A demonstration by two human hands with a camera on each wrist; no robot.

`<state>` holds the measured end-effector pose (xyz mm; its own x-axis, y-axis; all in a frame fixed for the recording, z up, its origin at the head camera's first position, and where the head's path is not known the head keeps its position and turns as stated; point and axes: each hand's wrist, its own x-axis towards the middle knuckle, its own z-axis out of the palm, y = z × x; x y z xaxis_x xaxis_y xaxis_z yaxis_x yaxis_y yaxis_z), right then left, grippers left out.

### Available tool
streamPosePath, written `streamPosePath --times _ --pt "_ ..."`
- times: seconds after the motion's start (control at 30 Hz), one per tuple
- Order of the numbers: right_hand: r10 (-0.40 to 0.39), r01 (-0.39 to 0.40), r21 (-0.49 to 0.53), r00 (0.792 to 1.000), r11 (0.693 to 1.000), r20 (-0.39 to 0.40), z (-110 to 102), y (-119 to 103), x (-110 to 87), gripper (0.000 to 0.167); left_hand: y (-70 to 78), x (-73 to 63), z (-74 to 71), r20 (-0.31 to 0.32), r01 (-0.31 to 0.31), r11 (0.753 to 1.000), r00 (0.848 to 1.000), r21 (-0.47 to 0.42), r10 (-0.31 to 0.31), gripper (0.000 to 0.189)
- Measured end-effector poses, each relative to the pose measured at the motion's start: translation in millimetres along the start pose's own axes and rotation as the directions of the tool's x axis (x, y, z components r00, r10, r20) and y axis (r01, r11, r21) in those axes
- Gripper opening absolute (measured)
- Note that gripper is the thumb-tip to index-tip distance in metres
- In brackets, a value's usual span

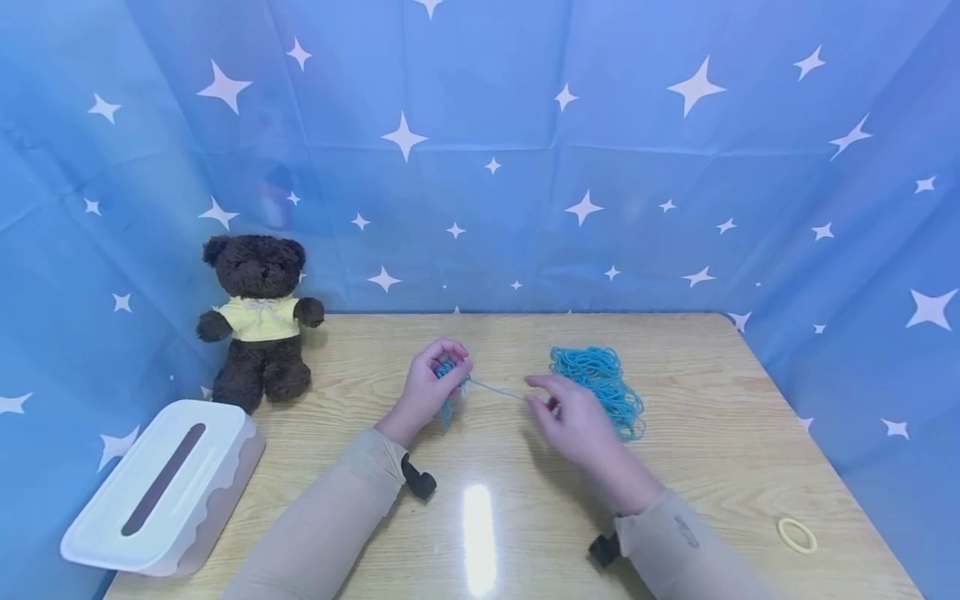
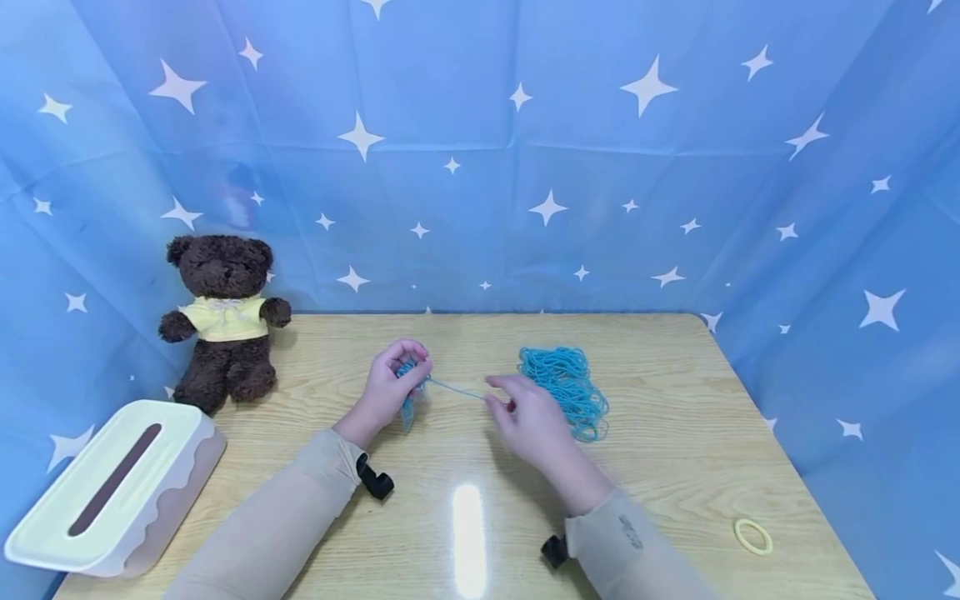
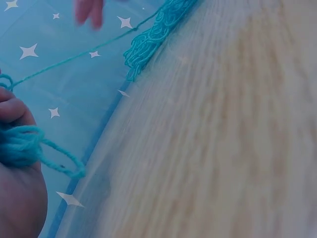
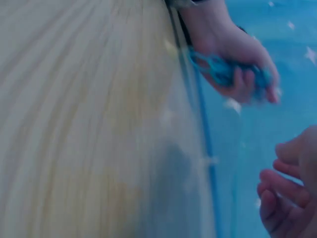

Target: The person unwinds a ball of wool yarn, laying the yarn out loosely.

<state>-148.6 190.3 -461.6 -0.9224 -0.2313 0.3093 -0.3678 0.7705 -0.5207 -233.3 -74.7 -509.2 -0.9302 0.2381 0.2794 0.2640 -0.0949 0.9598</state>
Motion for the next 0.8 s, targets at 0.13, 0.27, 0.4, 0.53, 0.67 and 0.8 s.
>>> streamPosePath --times 0.13,0.27,0.4,0.53,0.67,0.8 --pt "-0.005 0.003 0.028 0.998 1.0 0.067 28 -18 16.6 0.034 -0.2 -1.1 1.0 0.013 0.01 1.0 1.0 0.015 -0.011 0.019" --pt "-0.019 0.019 0.002 0.999 1.0 0.046 43 -30 25.4 0.021 -0.5 -0.6 2.5 0.02 0.003 1.0 1.0 0.015 -0.003 0.021" --pt "-0.02 0.02 -0.012 0.999 1.0 -0.026 42 -30 24.5 0.012 -0.3 0.8 3.2 0.013 -0.016 1.0 1.0 0.014 0.016 0.02" --pt "-0.062 0.06 -0.019 0.988 0.998 -0.141 29 -20 18.0 0.01 -1.0 2.2 2.6 -0.02 -0.034 0.999 0.999 0.038 0.034 0.015" --pt "-0.133 0.129 -0.033 0.958 0.991 -0.256 11 -4 7.1 0.007 -2.5 2.7 1.5 -0.058 -0.026 0.998 0.998 0.061 0.029 0.011" --pt "-0.16 0.158 -0.032 0.937 0.987 -0.311 -8 15 -5.7 0.008 -3.9 2.4 0.0 -0.071 -0.021 0.999 0.997 0.05 0.025 0.011"
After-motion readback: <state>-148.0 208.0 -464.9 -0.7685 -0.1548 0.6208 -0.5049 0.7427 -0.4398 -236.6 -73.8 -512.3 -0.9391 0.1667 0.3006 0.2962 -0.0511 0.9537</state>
